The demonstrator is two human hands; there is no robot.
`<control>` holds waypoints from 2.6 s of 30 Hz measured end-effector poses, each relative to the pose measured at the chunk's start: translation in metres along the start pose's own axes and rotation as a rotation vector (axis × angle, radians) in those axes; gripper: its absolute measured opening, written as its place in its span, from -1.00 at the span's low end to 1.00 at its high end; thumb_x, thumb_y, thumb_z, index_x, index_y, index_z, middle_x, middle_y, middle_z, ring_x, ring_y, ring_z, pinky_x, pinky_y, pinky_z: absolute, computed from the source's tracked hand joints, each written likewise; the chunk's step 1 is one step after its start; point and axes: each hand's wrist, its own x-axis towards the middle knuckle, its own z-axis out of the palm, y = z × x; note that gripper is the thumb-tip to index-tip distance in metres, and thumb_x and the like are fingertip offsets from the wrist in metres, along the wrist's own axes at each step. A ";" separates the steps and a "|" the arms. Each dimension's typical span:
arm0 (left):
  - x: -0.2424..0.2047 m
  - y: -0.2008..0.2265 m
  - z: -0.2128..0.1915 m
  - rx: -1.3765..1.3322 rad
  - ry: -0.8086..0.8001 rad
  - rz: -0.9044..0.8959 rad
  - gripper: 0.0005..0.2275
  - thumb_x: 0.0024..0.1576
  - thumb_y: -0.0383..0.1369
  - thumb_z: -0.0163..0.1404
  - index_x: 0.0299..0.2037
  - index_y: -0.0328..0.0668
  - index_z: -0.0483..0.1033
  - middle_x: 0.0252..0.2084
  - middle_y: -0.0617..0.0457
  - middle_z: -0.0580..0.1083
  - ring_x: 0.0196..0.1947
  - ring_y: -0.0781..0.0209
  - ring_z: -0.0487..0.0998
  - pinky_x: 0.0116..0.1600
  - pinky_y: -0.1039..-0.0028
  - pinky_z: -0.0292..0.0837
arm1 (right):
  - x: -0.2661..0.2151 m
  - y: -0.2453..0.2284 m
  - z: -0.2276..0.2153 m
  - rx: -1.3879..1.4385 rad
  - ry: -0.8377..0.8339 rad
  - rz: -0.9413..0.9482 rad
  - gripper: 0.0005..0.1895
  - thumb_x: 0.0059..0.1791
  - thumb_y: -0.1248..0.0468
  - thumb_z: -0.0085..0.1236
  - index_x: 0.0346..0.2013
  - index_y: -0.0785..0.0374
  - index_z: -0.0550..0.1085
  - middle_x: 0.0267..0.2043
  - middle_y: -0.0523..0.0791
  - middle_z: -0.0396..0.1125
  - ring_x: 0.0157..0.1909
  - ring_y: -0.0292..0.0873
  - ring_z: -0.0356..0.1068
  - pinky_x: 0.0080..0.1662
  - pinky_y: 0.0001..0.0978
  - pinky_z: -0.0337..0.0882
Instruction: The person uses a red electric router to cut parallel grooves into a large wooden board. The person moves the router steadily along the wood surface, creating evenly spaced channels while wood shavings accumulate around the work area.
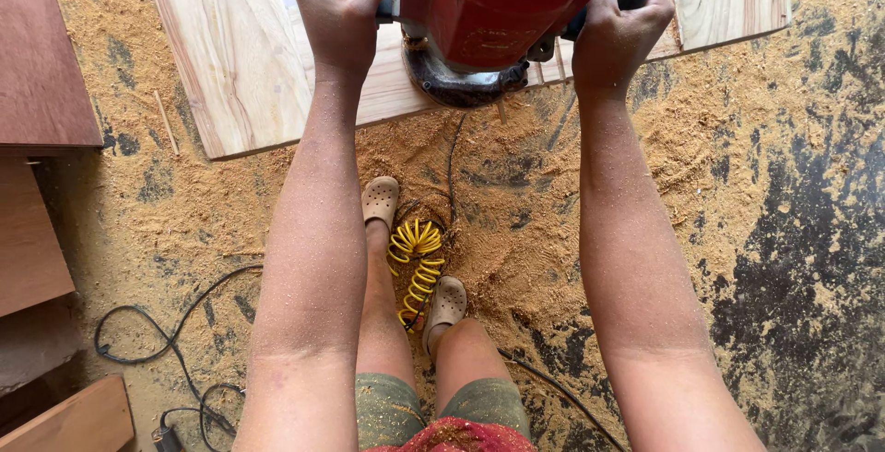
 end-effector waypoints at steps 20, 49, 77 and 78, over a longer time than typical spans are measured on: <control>-0.058 0.026 0.004 -0.001 0.017 -0.014 -0.94 -0.04 -0.55 -0.03 -0.55 -0.30 0.43 -0.57 0.15 0.40 -0.56 0.41 0.36 -0.40 0.54 0.29 | -0.041 -0.033 -0.037 -0.089 0.037 -0.010 -0.81 -0.04 0.45 0.10 -0.53 0.24 0.34 -0.50 -0.21 0.23 -0.52 -0.31 0.29 -0.38 -0.43 0.43; -0.074 0.074 0.006 0.099 -0.044 -0.328 -0.89 -0.01 -0.53 -0.03 -0.49 -0.31 0.58 -0.62 0.09 0.47 -0.63 0.36 0.44 -0.49 0.55 0.35 | -0.067 -0.048 -0.052 -0.338 0.104 0.287 -0.71 0.01 0.23 0.20 -0.56 0.20 0.37 -0.56 -0.22 0.25 -0.55 -0.34 0.20 -0.46 -0.48 0.21; -0.129 0.135 -0.015 0.050 -0.115 -0.281 -0.87 -0.07 -0.56 0.02 -0.32 -0.38 0.51 -0.34 -0.12 0.57 -0.32 0.11 0.66 -0.10 0.40 0.60 | -0.173 -0.042 -0.126 -0.203 0.002 0.863 -0.71 0.05 0.21 0.17 -0.51 0.21 0.37 -0.54 -0.23 0.25 -0.54 -0.35 0.20 -0.45 -0.48 0.22; -0.128 0.135 -0.017 0.058 -0.112 -0.284 -0.87 -0.07 -0.56 0.01 -0.32 -0.38 0.51 -0.34 -0.12 0.58 -0.32 0.11 0.66 -0.09 0.40 0.60 | -0.176 -0.047 -0.127 -0.225 0.083 0.775 -0.71 0.05 0.21 0.17 -0.51 0.21 0.37 -0.54 -0.23 0.25 -0.54 -0.35 0.20 -0.45 -0.48 0.22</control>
